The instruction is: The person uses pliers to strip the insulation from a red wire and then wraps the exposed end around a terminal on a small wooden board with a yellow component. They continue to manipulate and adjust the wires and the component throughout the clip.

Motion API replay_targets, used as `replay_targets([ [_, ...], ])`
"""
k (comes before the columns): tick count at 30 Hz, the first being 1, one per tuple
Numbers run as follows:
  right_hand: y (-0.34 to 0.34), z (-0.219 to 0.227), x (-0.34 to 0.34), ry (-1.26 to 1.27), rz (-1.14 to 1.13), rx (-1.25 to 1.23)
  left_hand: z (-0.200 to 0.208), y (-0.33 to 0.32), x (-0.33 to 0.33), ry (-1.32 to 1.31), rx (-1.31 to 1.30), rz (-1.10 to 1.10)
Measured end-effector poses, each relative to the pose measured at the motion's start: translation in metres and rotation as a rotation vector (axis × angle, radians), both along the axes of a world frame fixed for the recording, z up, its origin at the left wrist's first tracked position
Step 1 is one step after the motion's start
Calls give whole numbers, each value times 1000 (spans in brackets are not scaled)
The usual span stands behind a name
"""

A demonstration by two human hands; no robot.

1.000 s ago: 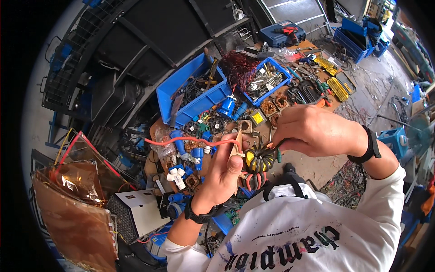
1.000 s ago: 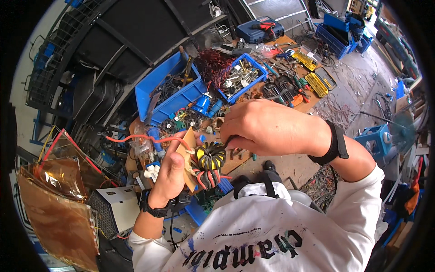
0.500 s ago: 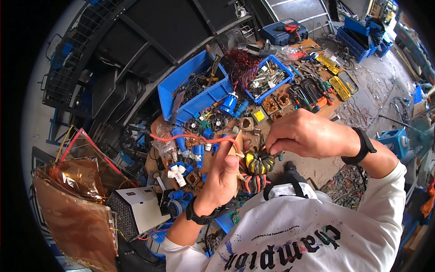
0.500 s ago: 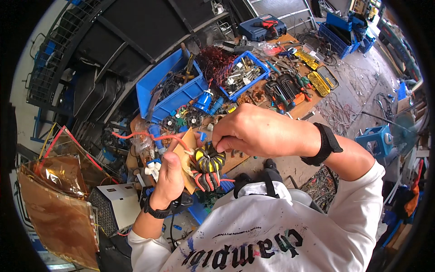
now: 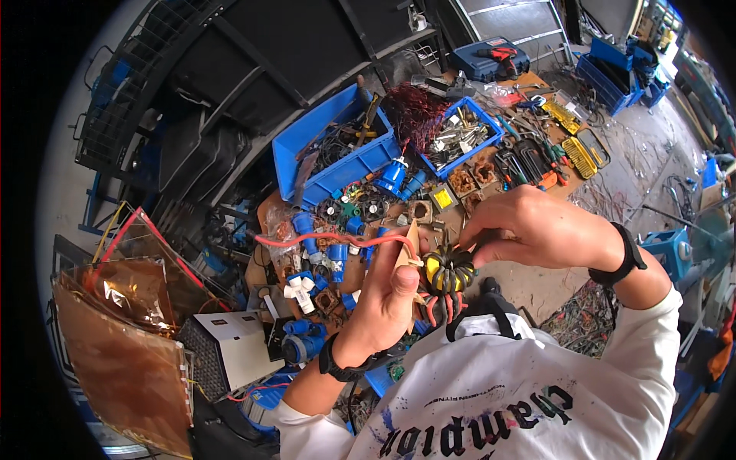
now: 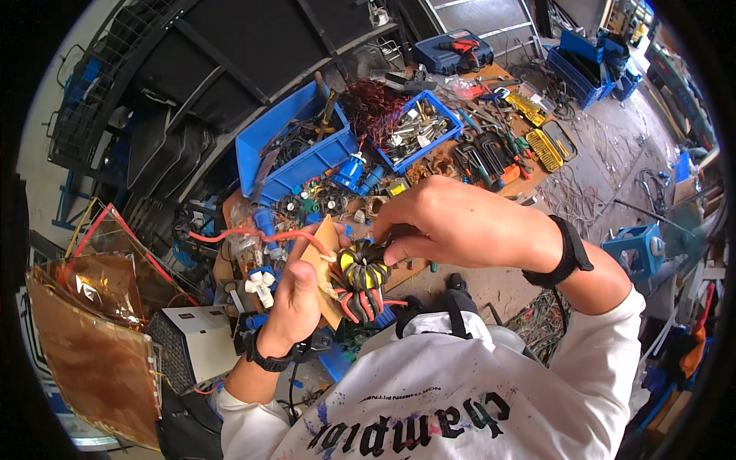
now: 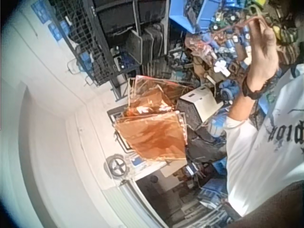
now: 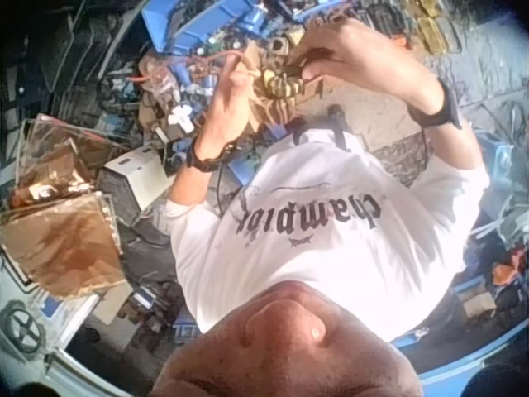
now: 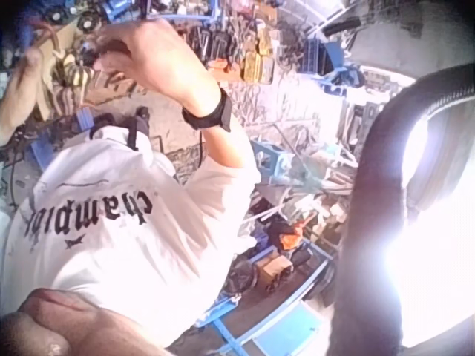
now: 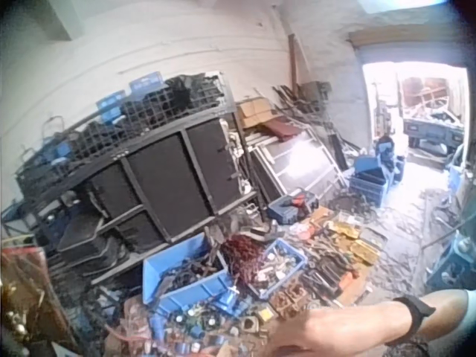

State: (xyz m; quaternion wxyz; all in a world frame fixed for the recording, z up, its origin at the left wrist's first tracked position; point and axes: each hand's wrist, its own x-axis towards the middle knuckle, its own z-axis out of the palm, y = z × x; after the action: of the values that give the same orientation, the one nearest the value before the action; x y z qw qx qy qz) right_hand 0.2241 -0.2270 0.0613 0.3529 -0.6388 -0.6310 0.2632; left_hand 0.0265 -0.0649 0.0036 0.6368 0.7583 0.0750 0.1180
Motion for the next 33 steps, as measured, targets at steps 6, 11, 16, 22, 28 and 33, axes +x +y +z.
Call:
replay_targets([
  [6, -2, -4, -5, -9, -50, 58, 13, -10, 3, 5, -175, 14],
  [11, 3, -3, -5, -3, -26, 101, 9, -11, 5, -20, -125, 23],
  [16, 7, -6, -3, -34, 48, 88, 4, -15, 5, -41, -96, 67],
  [22, 14, -13, -5, -43, 95, 130, 0, -11, 5, -49, -40, 64],
  [28, 20, -15, -6, -113, 154, 180, -4, -12, 7, -35, -70, 57],
  [33, 24, -15, -7, -225, 160, 157, -13, -6, 9, -18, -31, 60],
])
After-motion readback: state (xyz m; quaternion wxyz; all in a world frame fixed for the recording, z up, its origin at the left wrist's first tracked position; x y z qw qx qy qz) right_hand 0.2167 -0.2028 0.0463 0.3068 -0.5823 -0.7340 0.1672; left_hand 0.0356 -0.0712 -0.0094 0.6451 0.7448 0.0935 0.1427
